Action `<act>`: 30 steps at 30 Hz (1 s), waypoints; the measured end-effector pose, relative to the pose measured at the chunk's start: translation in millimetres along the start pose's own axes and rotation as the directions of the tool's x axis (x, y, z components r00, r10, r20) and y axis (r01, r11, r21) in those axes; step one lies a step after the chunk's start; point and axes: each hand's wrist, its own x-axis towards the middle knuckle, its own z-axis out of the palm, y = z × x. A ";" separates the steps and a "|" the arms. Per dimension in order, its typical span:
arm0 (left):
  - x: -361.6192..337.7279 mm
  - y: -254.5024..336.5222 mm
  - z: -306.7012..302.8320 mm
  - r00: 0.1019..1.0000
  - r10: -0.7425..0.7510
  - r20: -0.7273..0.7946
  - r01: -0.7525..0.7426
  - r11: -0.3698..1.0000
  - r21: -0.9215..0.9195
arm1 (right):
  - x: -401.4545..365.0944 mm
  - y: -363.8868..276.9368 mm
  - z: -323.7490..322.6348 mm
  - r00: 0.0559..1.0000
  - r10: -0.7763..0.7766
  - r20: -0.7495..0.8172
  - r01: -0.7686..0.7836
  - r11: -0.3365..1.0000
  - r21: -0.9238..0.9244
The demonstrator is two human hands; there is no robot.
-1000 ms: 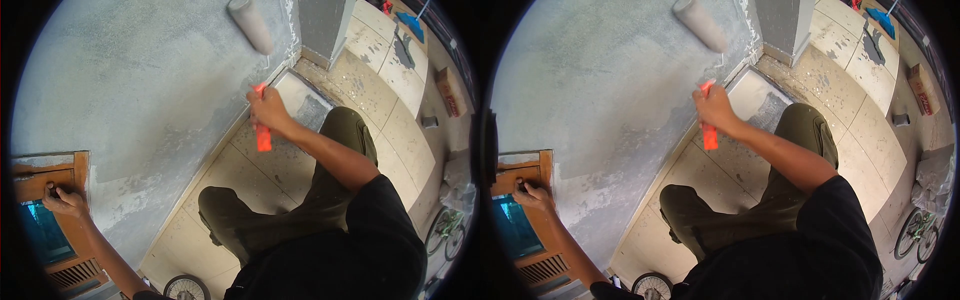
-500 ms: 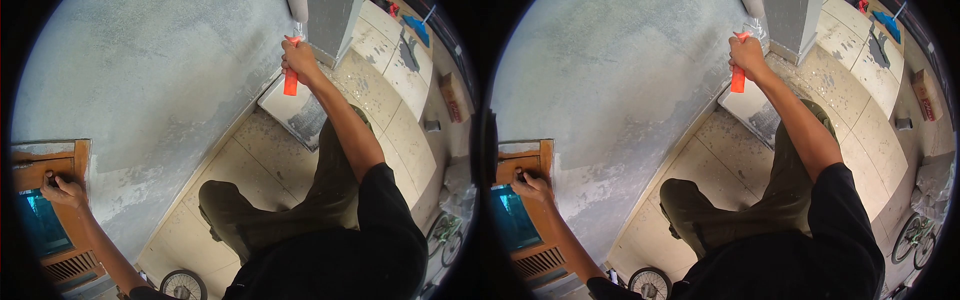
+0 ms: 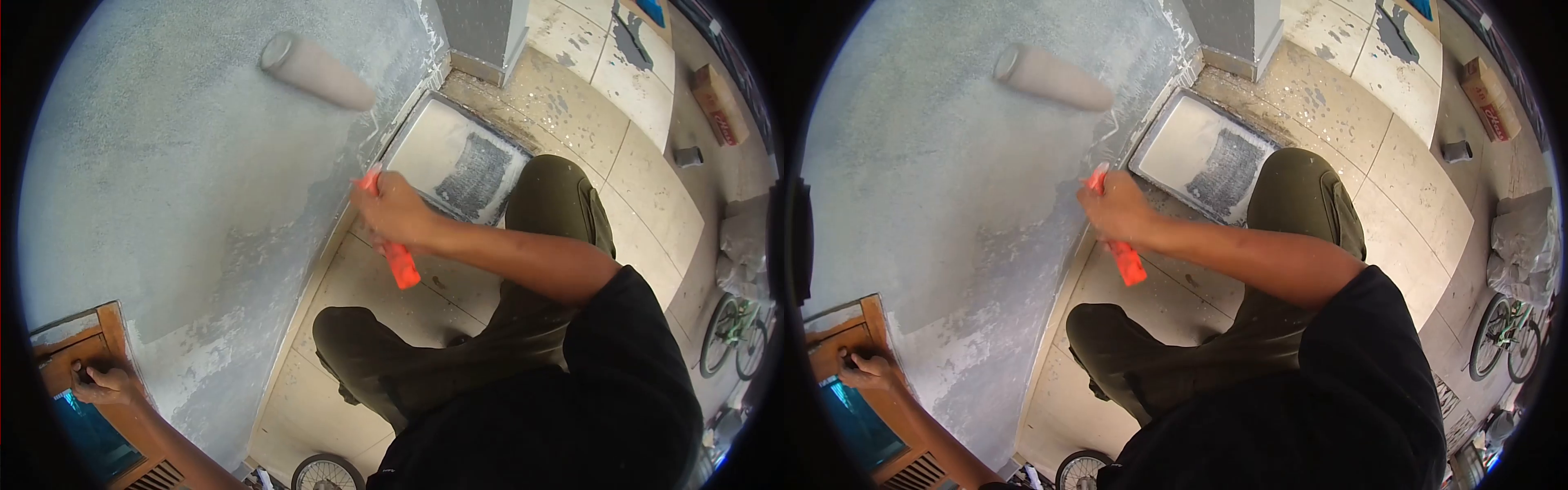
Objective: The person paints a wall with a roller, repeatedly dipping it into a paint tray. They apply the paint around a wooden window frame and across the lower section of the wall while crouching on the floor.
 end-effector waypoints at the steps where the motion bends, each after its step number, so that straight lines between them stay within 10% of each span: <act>1: 3.1 2.6 1.0 0.999 0.024 -0.021 -0.024 1.000 0.001 | 16.3 -10.2 -10.3 0.998 -0.052 -0.028 0.053 0.998 0.034; 7: -2.4 1.2 -3.6 1.000 0.000 0.013 0.000 0.999 0.042 | 100.0 -76.0 -94.9 0.928 -0.274 -0.254 0.285 0.958 0.007; 17: 5.4 12.5 -3.8 1.000 -0.010 0.001 0.010 0.998 0.067 | 24.7 96.6 -14.1 0.908 -0.403 -0.112 0.327 0.852 -0.408; 20: 5.6 9.1 1.1 1.000 0.013 -0.017 -0.012 0.998 0.058 | 15.6 92.5 -25.5 0.999 -0.054 0.008 0.052 0.918 -0.392; 30: 0.0 -6.1 -1.6 0.998 0.065 -0.012 -0.064 0.997 0.043 | 101.3 -23.3 -101.5 0.924 -0.294 -0.247 0.268 0.954 -0.133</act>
